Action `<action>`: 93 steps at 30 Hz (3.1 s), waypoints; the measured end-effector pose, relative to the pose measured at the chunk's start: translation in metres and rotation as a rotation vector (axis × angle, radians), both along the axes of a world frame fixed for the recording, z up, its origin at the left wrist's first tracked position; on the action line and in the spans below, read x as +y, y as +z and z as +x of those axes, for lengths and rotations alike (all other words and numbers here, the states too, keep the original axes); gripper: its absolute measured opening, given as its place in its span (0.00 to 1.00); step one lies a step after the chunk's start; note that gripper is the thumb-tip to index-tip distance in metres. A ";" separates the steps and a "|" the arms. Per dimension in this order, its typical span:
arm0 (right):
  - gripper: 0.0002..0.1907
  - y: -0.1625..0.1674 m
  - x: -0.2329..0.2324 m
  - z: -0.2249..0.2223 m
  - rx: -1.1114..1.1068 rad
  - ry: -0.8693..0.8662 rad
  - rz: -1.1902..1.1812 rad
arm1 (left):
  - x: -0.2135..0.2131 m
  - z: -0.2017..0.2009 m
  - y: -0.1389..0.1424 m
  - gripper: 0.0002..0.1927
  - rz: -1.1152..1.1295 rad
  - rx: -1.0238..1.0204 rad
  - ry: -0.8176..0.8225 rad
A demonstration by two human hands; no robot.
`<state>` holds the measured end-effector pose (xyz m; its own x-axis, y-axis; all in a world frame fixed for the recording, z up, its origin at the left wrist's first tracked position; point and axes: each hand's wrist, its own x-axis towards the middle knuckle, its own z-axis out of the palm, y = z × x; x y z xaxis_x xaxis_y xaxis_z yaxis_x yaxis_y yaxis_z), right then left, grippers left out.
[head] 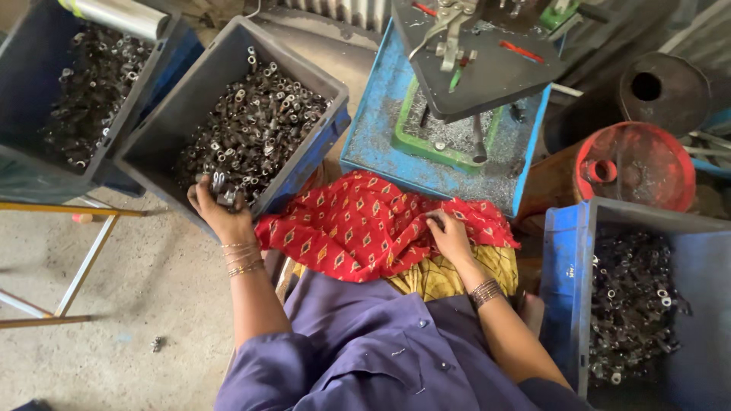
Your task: The person repeatedly picks small metal parts from a bin, places them into a press machine, and operates the lever to process them. The processed parts are then removed and placed into another bin. The cycle continues throughout the clip.
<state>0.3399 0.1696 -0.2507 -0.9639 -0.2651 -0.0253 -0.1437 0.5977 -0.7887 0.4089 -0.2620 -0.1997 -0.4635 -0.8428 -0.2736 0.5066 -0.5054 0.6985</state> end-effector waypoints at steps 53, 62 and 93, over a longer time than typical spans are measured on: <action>0.28 0.102 -0.067 -0.004 -0.692 -0.139 -1.766 | 0.282 -0.035 0.101 0.35 -1.356 -0.191 -0.650; 0.20 0.163 -0.032 -0.056 -0.766 -0.391 -2.174 | 0.228 -0.031 0.067 0.25 -0.837 0.052 -0.635; 0.19 0.140 -0.043 -0.170 0.652 -0.176 0.074 | 0.145 -0.034 -0.037 0.18 -0.667 -0.127 -0.530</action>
